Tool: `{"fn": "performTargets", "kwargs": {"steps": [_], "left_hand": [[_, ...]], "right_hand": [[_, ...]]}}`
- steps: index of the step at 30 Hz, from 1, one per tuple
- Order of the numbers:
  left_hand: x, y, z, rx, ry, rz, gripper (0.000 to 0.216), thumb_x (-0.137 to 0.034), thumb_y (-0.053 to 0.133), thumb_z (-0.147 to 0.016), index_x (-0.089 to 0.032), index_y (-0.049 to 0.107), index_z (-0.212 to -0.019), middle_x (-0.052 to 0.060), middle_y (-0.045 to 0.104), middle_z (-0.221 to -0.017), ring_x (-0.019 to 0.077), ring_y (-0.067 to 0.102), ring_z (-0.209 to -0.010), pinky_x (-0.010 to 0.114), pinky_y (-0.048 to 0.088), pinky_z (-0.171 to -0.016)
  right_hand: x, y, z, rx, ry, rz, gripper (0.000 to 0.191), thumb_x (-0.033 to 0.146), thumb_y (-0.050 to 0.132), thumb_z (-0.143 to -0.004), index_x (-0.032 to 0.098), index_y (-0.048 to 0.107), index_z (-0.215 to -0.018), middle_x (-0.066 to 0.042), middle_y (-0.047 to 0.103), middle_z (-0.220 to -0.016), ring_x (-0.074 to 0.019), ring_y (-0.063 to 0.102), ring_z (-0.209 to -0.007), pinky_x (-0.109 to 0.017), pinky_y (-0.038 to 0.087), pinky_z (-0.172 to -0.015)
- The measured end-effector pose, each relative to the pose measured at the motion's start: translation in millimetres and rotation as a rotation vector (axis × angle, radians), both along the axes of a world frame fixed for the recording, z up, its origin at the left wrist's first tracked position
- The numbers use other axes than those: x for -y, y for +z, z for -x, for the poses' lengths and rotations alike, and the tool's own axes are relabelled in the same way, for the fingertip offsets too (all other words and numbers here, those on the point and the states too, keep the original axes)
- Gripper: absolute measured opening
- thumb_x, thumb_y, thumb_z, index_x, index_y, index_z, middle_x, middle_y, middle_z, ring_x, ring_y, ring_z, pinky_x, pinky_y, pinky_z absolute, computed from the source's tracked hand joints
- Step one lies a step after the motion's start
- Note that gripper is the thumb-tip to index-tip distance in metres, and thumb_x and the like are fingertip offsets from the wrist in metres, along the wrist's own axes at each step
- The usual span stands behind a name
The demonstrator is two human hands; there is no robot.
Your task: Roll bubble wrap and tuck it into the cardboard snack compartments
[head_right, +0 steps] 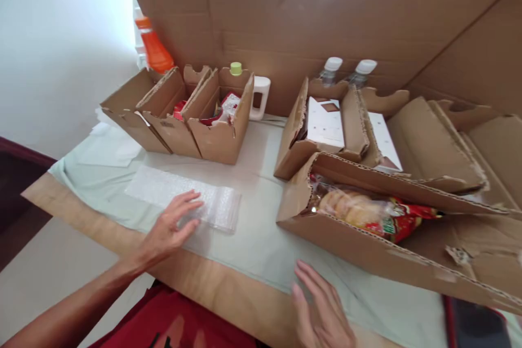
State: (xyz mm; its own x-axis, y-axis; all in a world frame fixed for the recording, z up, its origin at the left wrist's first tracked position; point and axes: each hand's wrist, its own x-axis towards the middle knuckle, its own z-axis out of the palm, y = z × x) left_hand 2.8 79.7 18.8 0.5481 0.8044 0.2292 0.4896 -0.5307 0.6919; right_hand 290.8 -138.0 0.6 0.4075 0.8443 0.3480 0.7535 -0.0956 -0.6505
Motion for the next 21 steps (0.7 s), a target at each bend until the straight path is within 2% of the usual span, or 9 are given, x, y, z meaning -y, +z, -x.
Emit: {"fn": "performTargets", "kwargs": {"steps": [2,4,7,9,10,13,16,19,21], "left_hand": [[-18,-4.7,34,-0.047,0.146,-0.082,0.029,-0.022,0.057,-0.092,-0.023,0.069,-0.119,0.013,0.066,-0.134,0.0324,0.054,-0.136,0.058,0.048,-0.112],[-36,-10.0,56,-0.101,0.228,-0.150,0.029,-0.023,0.056,-0.092,-0.022,0.069,-0.117,0.013,0.067,-0.133,0.0327,0.054,-0.135,0.057,0.048,-0.111],[-55,-18.0,70,-0.196,0.239,-0.201,0.030,-0.023,0.056,-0.091,-0.020,0.069,-0.117,0.014,0.066,-0.134,0.0345,0.052,-0.136,0.057,0.047,-0.111],[-59,-23.3,71,-0.234,0.208,-0.204,0.029,-0.021,0.058,-0.088,-0.018,0.071,-0.114,0.015,0.067,-0.130,0.0354,0.055,-0.133,0.057,0.048,-0.110],[-58,-25.7,70,-0.243,0.191,-0.201,0.028,-0.021,0.059,-0.087,-0.017,0.072,-0.112,0.015,0.068,-0.128,0.0356,0.057,-0.130,0.056,0.048,-0.110],[-42,-29.1,65,-0.266,0.131,-0.196,0.028,-0.018,0.060,-0.086,-0.018,0.072,-0.111,0.015,0.069,-0.126,0.0346,0.061,-0.124,0.056,0.049,-0.106],[-14,-21.8,59,-0.288,0.034,-0.182,0.029,-0.017,0.060,-0.086,-0.020,0.070,-0.113,0.013,0.069,-0.127,0.0326,0.062,-0.121,0.054,0.050,-0.104],[11,-4.5,53,-0.323,-0.096,-0.203,0.029,-0.017,0.062,-0.087,-0.019,0.068,-0.116,0.015,0.066,-0.131,0.0334,0.060,-0.122,0.054,0.051,-0.103],[19,6.0,50,-0.320,-0.166,-0.251,0.030,-0.017,0.060,-0.090,-0.018,0.065,-0.120,0.017,0.063,-0.135,0.0337,0.058,-0.125,0.055,0.050,-0.105]], "right_hand": [[-45,8.0,30,0.053,0.069,0.014,0.027,0.033,0.058,-0.099,0.022,0.069,-0.119,-0.010,0.074,-0.121,-0.0275,0.070,-0.110,-0.044,0.058,-0.094],[-96,14.1,50,0.061,0.144,0.076,0.034,0.037,0.054,-0.100,0.019,0.065,-0.127,-0.013,0.071,-0.127,-0.0283,0.066,-0.119,-0.046,0.055,-0.099],[-164,17.6,67,0.064,0.253,0.226,0.052,0.041,0.057,-0.096,0.013,0.057,-0.140,-0.019,0.062,-0.141,-0.0331,0.055,-0.134,-0.051,0.048,-0.107],[-191,17.4,75,0.064,0.286,0.311,0.056,0.038,0.061,-0.092,0.012,0.056,-0.141,-0.019,0.065,-0.137,-0.0336,0.057,-0.131,-0.051,0.047,-0.107],[-197,16.9,77,0.064,0.293,0.339,0.053,0.035,0.061,-0.090,0.013,0.059,-0.138,-0.018,0.069,-0.129,-0.0322,0.062,-0.124,-0.049,0.048,-0.104],[-186,13.4,73,0.073,0.296,0.373,0.038,0.033,0.058,-0.089,0.018,0.068,-0.122,-0.010,0.076,-0.099,-0.0266,0.070,-0.096,-0.043,0.054,-0.090],[-147,9.0,52,0.103,0.241,0.409,0.035,0.037,0.057,-0.088,0.019,0.071,-0.115,-0.008,0.075,-0.088,-0.0271,0.070,-0.085,-0.044,0.054,-0.082],[-107,7.9,36,0.286,0.109,0.324,0.037,0.039,0.055,-0.091,0.019,0.070,-0.118,-0.014,0.075,-0.109,-0.0327,0.068,-0.101,-0.048,0.052,-0.085],[-93,8.7,43,0.424,0.038,0.198,0.034,0.037,0.053,-0.095,0.020,0.069,-0.120,-0.016,0.069,-0.129,-0.0345,0.064,-0.115,-0.049,0.051,-0.091]]}}
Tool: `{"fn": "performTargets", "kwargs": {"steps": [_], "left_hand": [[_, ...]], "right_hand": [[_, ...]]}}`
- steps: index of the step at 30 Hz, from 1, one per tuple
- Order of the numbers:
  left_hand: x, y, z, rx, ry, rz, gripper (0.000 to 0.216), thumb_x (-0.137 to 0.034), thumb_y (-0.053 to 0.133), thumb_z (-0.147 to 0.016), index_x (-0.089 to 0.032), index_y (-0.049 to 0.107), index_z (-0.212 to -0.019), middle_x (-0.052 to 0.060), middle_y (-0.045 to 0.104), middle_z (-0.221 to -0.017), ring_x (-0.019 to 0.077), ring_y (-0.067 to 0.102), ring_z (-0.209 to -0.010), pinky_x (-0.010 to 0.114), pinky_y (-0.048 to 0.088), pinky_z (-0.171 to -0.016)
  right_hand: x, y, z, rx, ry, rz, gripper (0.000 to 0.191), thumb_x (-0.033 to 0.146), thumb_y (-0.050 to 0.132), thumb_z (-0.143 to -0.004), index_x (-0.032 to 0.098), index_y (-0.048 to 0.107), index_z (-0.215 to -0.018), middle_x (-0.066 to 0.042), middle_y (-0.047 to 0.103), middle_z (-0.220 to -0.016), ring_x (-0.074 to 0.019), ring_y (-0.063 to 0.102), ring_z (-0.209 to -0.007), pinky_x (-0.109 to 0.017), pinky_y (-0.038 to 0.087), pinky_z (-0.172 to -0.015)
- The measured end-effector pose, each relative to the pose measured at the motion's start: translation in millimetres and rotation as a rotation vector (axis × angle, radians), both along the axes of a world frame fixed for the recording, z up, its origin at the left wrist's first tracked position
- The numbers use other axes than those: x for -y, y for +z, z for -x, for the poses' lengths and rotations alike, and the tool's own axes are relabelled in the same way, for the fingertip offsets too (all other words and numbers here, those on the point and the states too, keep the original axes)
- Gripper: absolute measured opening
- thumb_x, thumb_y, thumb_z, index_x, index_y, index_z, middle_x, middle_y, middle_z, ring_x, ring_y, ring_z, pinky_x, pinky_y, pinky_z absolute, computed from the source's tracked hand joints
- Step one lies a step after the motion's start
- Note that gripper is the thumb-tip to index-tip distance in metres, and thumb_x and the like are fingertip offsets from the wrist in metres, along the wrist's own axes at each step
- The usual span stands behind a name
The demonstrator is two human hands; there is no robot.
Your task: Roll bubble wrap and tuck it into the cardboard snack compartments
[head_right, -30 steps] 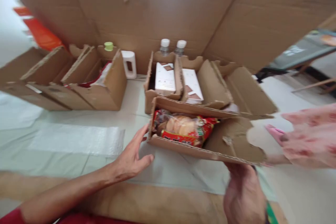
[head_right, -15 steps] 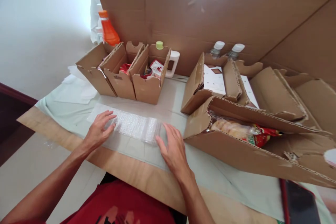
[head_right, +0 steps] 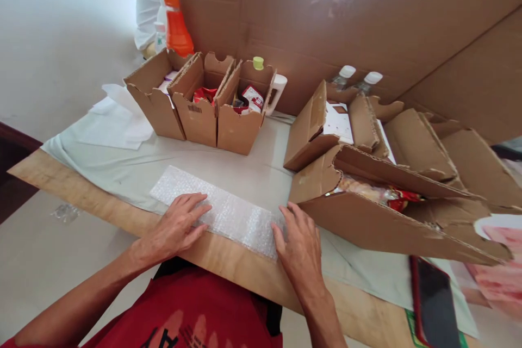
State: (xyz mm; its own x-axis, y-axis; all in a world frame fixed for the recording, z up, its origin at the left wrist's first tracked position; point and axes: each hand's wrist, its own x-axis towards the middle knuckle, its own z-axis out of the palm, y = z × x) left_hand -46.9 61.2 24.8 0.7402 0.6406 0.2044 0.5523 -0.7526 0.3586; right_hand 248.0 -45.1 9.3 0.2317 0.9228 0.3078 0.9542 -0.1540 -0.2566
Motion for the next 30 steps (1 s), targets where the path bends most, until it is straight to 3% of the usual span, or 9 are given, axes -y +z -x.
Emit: {"fn": "performTargets", "kwargs": {"steps": [3,8,10,13,17,20,24,27,30], "left_hand": [[-4,2.4,-10,0.054,-0.053,-0.067,0.032,-0.014,0.052,-0.095,-0.017,0.062,-0.125,0.015,0.062,-0.138,0.0319,0.055,-0.131,0.052,0.048,-0.110],[-32,-26.5,-15,-0.146,-0.012,-0.058,0.044,-0.014,0.051,-0.095,-0.012,0.058,-0.138,0.019,0.059,-0.147,0.0355,0.051,-0.140,0.057,0.041,-0.116],[-40,-37.0,-3,-0.263,0.046,-0.060,0.049,-0.027,0.056,-0.096,-0.015,0.054,-0.143,0.020,0.051,-0.155,0.0406,0.044,-0.146,0.065,0.034,-0.118],[-44,-42.7,25,-0.346,0.164,-0.088,0.059,-0.045,0.054,-0.097,-0.019,0.048,-0.150,0.020,0.038,-0.163,0.0464,0.030,-0.152,0.073,0.025,-0.116],[-43,-36.8,49,-0.359,0.194,-0.059,0.057,-0.048,0.047,-0.099,-0.023,0.047,-0.151,0.018,0.037,-0.165,0.0449,0.027,-0.153,0.073,0.024,-0.116],[-51,-30.3,56,-0.305,0.259,-0.086,0.050,-0.045,0.041,-0.101,-0.020,0.054,-0.143,0.019,0.044,-0.160,0.0409,0.033,-0.151,0.068,0.023,-0.118],[-69,-29.0,59,-0.279,0.487,-0.137,0.053,-0.044,0.042,-0.096,-0.011,0.059,-0.134,0.024,0.052,-0.150,0.0413,0.041,-0.145,0.061,0.032,-0.117],[-77,-32.8,56,-0.282,0.559,-0.082,0.054,-0.045,0.046,-0.091,-0.008,0.063,-0.127,0.026,0.055,-0.145,0.0433,0.043,-0.143,0.059,0.036,-0.115],[-75,-33.4,51,-0.192,0.591,-0.015,0.043,-0.043,0.049,-0.086,-0.011,0.068,-0.108,0.026,0.054,-0.147,0.0431,0.040,-0.145,0.057,0.036,-0.116]], "right_hand": [[-11,-1.8,41,0.042,0.104,-0.087,0.031,0.026,0.052,-0.097,0.019,0.067,-0.123,-0.016,0.064,-0.138,-0.0329,0.059,-0.124,-0.049,0.049,-0.099],[-61,-17.5,109,-0.019,0.423,0.104,0.043,0.021,0.059,-0.095,0.018,0.061,-0.137,-0.015,0.057,-0.149,-0.0309,0.051,-0.138,-0.047,0.047,-0.106],[-60,-25.7,105,-0.008,0.443,0.137,0.046,0.029,0.061,-0.097,0.019,0.058,-0.142,-0.014,0.054,-0.153,-0.0313,0.048,-0.141,-0.048,0.044,-0.110],[-28,-36.2,67,0.052,0.341,0.144,0.049,0.036,0.059,-0.099,0.020,0.056,-0.145,-0.013,0.050,-0.157,-0.0328,0.046,-0.143,-0.051,0.039,-0.114],[33,-38.9,5,0.171,0.119,0.130,0.044,0.034,0.046,-0.104,0.018,0.057,-0.143,-0.015,0.055,-0.152,-0.0334,0.050,-0.139,-0.053,0.042,-0.108],[56,-31.2,-10,0.178,-0.029,0.083,0.040,0.034,0.040,-0.106,0.015,0.066,-0.130,-0.016,0.065,-0.139,-0.0320,0.059,-0.128,-0.047,0.048,-0.098],[33,-20.0,12,0.092,0.002,0.041,0.037,0.030,0.041,-0.105,0.017,0.064,-0.130,-0.015,0.065,-0.139,-0.0291,0.058,-0.129,-0.041,0.048,-0.097],[3,-19.8,28,0.027,0.014,0.098,0.036,0.028,0.048,-0.100,0.014,0.062,-0.131,-0.018,0.061,-0.144,-0.0333,0.055,-0.133,-0.046,0.047,-0.100],[-6,-23.0,30,-0.139,-0.025,0.112,0.022,0.029,0.057,-0.095,0.015,0.068,-0.107,-0.020,0.064,-0.139,-0.0370,0.057,-0.129,-0.050,0.045,-0.101]]}}
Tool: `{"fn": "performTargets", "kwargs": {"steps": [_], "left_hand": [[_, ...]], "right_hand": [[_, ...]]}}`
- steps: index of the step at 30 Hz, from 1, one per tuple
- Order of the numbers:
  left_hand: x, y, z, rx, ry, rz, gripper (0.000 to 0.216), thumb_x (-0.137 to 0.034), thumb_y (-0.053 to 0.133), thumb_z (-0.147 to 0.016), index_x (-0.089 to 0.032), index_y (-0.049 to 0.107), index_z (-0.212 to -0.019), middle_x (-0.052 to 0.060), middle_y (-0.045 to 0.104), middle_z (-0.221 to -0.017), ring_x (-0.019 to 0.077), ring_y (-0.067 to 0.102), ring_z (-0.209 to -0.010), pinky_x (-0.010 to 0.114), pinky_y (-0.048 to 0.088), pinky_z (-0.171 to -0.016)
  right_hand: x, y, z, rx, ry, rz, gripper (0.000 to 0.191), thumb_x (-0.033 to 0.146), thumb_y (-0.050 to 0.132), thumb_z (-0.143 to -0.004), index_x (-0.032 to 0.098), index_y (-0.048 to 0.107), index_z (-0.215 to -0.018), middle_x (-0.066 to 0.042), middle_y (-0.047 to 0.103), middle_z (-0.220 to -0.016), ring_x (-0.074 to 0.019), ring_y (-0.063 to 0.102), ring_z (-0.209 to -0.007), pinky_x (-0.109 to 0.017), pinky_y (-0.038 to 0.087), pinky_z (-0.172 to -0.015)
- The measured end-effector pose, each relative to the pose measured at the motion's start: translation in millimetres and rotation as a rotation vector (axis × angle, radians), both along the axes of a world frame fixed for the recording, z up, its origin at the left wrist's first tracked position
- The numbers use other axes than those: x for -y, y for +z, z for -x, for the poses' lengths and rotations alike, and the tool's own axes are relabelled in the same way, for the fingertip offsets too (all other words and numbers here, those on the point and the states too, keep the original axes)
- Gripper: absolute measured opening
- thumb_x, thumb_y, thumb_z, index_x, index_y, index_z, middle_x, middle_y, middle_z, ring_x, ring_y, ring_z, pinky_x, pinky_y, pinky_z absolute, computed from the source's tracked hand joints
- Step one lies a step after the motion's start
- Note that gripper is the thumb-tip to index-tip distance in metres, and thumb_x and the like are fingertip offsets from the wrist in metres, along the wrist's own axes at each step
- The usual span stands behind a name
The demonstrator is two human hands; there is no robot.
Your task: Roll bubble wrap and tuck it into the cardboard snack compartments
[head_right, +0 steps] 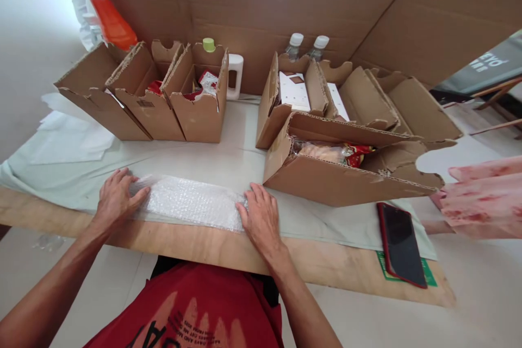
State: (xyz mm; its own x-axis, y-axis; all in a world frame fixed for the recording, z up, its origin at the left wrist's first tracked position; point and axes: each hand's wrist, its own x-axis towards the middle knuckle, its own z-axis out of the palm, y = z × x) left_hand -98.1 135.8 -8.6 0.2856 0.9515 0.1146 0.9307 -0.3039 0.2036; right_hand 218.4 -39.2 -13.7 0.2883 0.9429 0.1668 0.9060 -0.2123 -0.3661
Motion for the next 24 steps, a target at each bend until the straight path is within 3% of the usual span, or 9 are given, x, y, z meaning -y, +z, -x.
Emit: {"fn": "performTargets", "kwargs": {"steps": [4,6,8,10,13,16,20,22,24], "left_hand": [[12,12.9,-8,0.243,0.032,0.117,0.024,-0.041,0.052,-0.080,-0.020,0.063,-0.086,0.017,0.069,-0.126,0.0362,0.064,-0.118,0.049,0.050,-0.101],[15,24.6,-13,0.343,0.041,0.180,0.027,-0.044,0.053,-0.081,-0.021,0.063,-0.091,0.009,0.075,-0.103,0.0273,0.070,-0.090,0.039,0.056,-0.083],[12,36.8,-21,0.412,0.016,0.173,0.034,-0.045,0.055,-0.082,-0.021,0.065,-0.104,0.004,0.075,-0.097,0.0222,0.069,-0.079,0.034,0.055,-0.074],[4,47.0,-34,0.434,-0.075,0.120,0.040,-0.040,0.057,-0.084,-0.022,0.064,-0.119,0.004,0.075,-0.109,0.0201,0.069,-0.082,0.032,0.055,-0.078],[-12,55.5,-72,0.298,-0.355,0.013,0.044,-0.026,0.053,-0.088,-0.020,0.059,-0.131,0.008,0.073,-0.125,0.0207,0.070,-0.093,0.034,0.055,-0.085],[-21,59.0,-133,0.132,-0.660,-0.061,0.045,-0.013,0.049,-0.088,-0.019,0.058,-0.132,0.009,0.074,-0.121,0.0232,0.071,-0.100,0.037,0.055,-0.086],[-26,63.9,-218,0.093,-0.863,-0.091,0.051,-0.003,0.045,-0.089,-0.019,0.057,-0.136,0.011,0.074,-0.111,0.0254,0.068,-0.105,0.042,0.051,-0.093],[-24,63.9,-237,0.128,-0.924,-0.163,0.057,-0.002,0.048,-0.089,-0.014,0.049,-0.145,0.018,0.064,-0.133,0.0310,0.058,-0.127,0.050,0.045,-0.105],[-14,59.9,-228,0.210,-0.961,-0.195,0.062,-0.005,0.053,-0.088,-0.011,0.043,-0.150,0.022,0.051,-0.151,0.0346,0.044,-0.143,0.055,0.037,-0.115]], "right_hand": [[20,6.7,-8,-0.241,-0.039,-0.034,0.014,0.034,0.058,-0.092,0.021,0.063,-0.089,-0.011,0.074,-0.109,-0.0280,0.068,-0.103,-0.041,0.050,-0.090],[34,16.2,-11,-0.384,-0.097,-0.029,0.017,0.039,0.061,-0.089,0.023,0.063,-0.093,-0.006,0.074,-0.094,-0.0236,0.068,-0.089,-0.036,0.051,-0.081],[48,26.8,-13,-0.607,-0.179,-0.034,0.028,0.044,0.067,-0.084,0.023,0.064,-0.102,-0.004,0.071,-0.089,-0.0217,0.067,-0.082,-0.033,0.052,-0.075],[64,35.6,-13,-0.823,-0.251,-0.039,0.041,0.048,0.072,-0.080,0.023,0.064,-0.111,-0.004,0.070,-0.088,-0.0206,0.066,-0.079,-0.032,0.052,-0.071],[93,40.9,-9,-1.071,-0.334,-0.012,0.051,0.053,0.076,-0.080,0.022,0.062,-0.118,-0.005,0.069,-0.090,-0.0195,0.064,-0.076,-0.030,0.052,-0.066],[117,35.5,5,-1.239,-0.406,0.018,0.061,0.055,0.078,-0.080,0.022,0.059,-0.127,-0.005,0.069,-0.087,-0.0183,0.062,-0.071,-0.029,0.052,-0.059],[124,20.6,35,-1.411,-0.464,0.021,0.082,0.053,0.080,-0.080,0.025,0.043,-0.148,-0.001,0.066,-0.085,-0.0149,0.056,-0.063,-0.026,0.050,-0.049],[121,15.3,48,-1.453,-0.486,-0.019,0.089,0.053,0.081,-0.079,0.027,0.039,-0.153,-0.002,0.067,-0.090,-0.0144,0.057,-0.065,-0.025,0.051,-0.049],[119,13.0,56,-1.482,-0.490,-0.030,0.084,0.053,0.081,-0.079,0.028,0.046,-0.151,-0.002,0.066,-0.092,-0.0143,0.057,-0.068,-0.026,0.054,-0.050]]}}
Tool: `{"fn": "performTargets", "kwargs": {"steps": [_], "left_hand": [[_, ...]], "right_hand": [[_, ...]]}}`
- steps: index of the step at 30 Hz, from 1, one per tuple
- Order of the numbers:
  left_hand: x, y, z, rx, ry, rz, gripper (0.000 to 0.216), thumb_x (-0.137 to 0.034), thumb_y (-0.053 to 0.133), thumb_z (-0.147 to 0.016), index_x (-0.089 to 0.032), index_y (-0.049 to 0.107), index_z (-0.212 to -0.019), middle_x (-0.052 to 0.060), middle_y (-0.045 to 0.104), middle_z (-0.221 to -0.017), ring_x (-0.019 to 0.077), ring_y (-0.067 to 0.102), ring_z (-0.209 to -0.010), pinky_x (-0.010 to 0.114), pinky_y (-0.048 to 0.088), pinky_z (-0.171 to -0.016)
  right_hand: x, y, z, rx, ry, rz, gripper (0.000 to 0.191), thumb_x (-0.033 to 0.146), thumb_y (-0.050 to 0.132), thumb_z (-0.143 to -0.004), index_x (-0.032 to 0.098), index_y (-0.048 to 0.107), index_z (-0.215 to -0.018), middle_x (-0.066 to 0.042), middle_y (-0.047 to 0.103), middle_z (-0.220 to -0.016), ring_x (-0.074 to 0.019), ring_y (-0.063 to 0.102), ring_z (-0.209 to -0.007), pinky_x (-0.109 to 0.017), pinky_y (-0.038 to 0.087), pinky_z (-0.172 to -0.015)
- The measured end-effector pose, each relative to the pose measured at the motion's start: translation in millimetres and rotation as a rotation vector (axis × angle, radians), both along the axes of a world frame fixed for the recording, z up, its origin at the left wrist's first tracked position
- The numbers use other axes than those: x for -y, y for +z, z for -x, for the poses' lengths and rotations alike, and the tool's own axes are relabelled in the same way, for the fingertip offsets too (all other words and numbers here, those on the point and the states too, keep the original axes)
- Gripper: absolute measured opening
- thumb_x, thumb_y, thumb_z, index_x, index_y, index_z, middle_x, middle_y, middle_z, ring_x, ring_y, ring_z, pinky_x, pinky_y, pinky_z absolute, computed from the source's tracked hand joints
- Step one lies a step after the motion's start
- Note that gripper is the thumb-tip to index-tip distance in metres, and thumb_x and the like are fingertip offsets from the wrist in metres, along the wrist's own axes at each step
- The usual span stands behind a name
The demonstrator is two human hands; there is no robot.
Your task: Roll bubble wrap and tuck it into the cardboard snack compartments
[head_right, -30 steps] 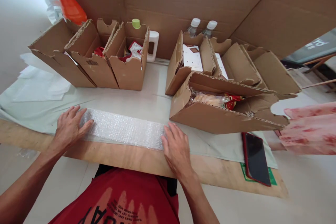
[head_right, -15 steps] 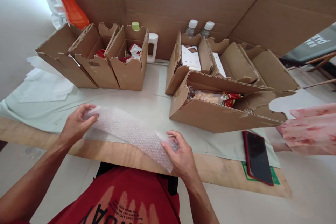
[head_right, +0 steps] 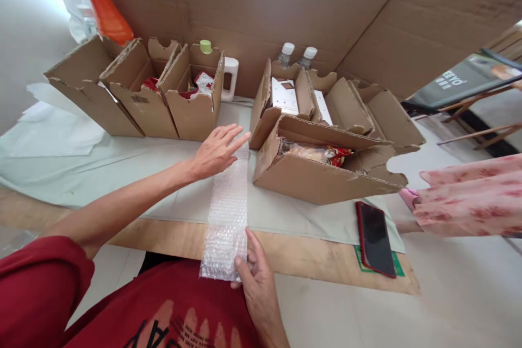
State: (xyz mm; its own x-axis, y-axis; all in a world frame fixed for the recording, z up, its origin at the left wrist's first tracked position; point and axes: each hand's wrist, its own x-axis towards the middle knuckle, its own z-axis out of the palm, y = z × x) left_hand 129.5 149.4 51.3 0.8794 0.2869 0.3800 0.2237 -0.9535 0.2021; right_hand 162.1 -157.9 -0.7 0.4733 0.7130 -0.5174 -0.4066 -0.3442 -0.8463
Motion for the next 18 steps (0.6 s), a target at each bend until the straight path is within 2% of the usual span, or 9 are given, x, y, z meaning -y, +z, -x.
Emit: {"fn": "performTargets", "kwargs": {"steps": [1,3,5,7,8,11,13,15,18], "left_hand": [[9,-3.2,15,0.032,-0.024,0.044,0.062,-0.007,0.055,-0.088,-0.011,0.044,-0.149,0.021,0.049,-0.153,0.0347,0.040,-0.145,0.057,0.034,-0.117],[36,-9.6,58,0.034,-0.105,0.217,0.058,-0.013,0.056,-0.089,-0.017,0.049,-0.146,0.016,0.056,-0.147,0.0321,0.043,-0.144,0.057,0.037,-0.118],[70,-13.4,104,-0.065,-0.220,0.453,0.056,-0.026,0.065,-0.088,-0.025,0.053,-0.143,0.013,0.057,-0.148,0.0331,0.043,-0.145,0.058,0.040,-0.116],[102,-16.1,137,-0.160,-0.252,0.634,0.083,-0.043,0.079,-0.080,-0.028,0.042,-0.153,0.014,0.051,-0.154,0.0361,0.040,-0.147,0.058,0.045,-0.113],[115,-18.4,144,-0.148,-0.244,0.664,0.086,-0.043,0.080,-0.079,-0.027,0.041,-0.154,0.015,0.053,-0.152,0.0365,0.042,-0.145,0.058,0.045,-0.113],[134,-32.9,135,-0.008,-0.018,0.686,0.054,-0.024,0.062,-0.091,-0.024,0.052,-0.144,0.011,0.071,-0.120,0.0274,0.065,-0.114,0.048,0.055,-0.100],[129,-46.4,116,0.053,0.188,0.649,0.044,-0.015,0.052,-0.093,-0.021,0.058,-0.136,0.008,0.072,-0.098,0.0227,0.067,-0.091,0.041,0.058,-0.088],[116,-58.5,98,0.021,0.306,0.594,0.048,-0.018,0.054,-0.091,-0.019,0.055,-0.139,0.006,0.070,-0.090,0.0225,0.066,-0.084,0.040,0.057,-0.083],[101,-69.6,83,-0.087,0.325,0.546,0.064,-0.020,0.060,-0.088,-0.018,0.044,-0.149,0.002,0.069,-0.086,0.0218,0.065,-0.080,0.038,0.056,-0.081]], "right_hand": [[-1,0.0,3,-0.014,0.003,0.003,0.076,0.053,0.081,-0.079,0.027,0.054,-0.145,-0.001,0.065,-0.089,-0.0144,0.057,-0.070,-0.026,0.055,-0.052],[-2,1.5,5,-0.065,0.016,0.013,0.057,0.052,0.082,-0.078,0.022,0.070,-0.125,0.000,0.063,-0.081,-0.0141,0.056,-0.070,-0.027,0.057,-0.056],[-6,4.5,5,-0.142,-0.010,-0.004,0.045,0.051,0.084,-0.075,0.020,0.076,-0.106,0.000,0.061,-0.076,-0.0132,0.056,-0.067,-0.026,0.056,-0.055],[-13,8.2,2,-0.225,-0.049,-0.053,0.039,0.048,0.086,-0.073,0.020,0.076,-0.099,-0.001,0.064,-0.078,-0.0132,0.057,-0.067,-0.025,0.054,-0.054],[-18,10.2,0,-0.254,-0.067,-0.087,0.038,0.047,0.086,-0.073,0.019,0.075,-0.097,-0.002,0.065,-0.081,-0.0133,0.059,-0.067,-0.024,0.054,-0.053],[-32,14.6,-6,-0.288,-0.074,-0.175,0.046,0.050,0.079,-0.080,0.021,0.071,-0.115,-0.006,0.071,-0.090,-0.0166,0.066,-0.073,-0.025,0.054,-0.055],[-34,14.7,-11,-0.204,-0.078,-0.203,0.058,0.055,0.068,-0.088,0.023,0.058,-0.136,-0.009,0.073,-0.101,-0.0194,0.070,-0.076,-0.028,0.055,-0.055],[-32,11.9,-17,0.047,-0.068,-0.196,0.058,0.052,0.062,-0.094,0.025,0.050,-0.145,-0.010,0.074,-0.106,-0.0205,0.072,-0.077,-0.031,0.057,-0.058],[-28,3.0,-28,0.679,0.071,-0.204,0.036,0.034,0.060,-0.097,0.025,0.064,-0.131,-0.010,0.075,-0.110,-0.0234,0.072,-0.094,-0.041,0.060,-0.083]]}}
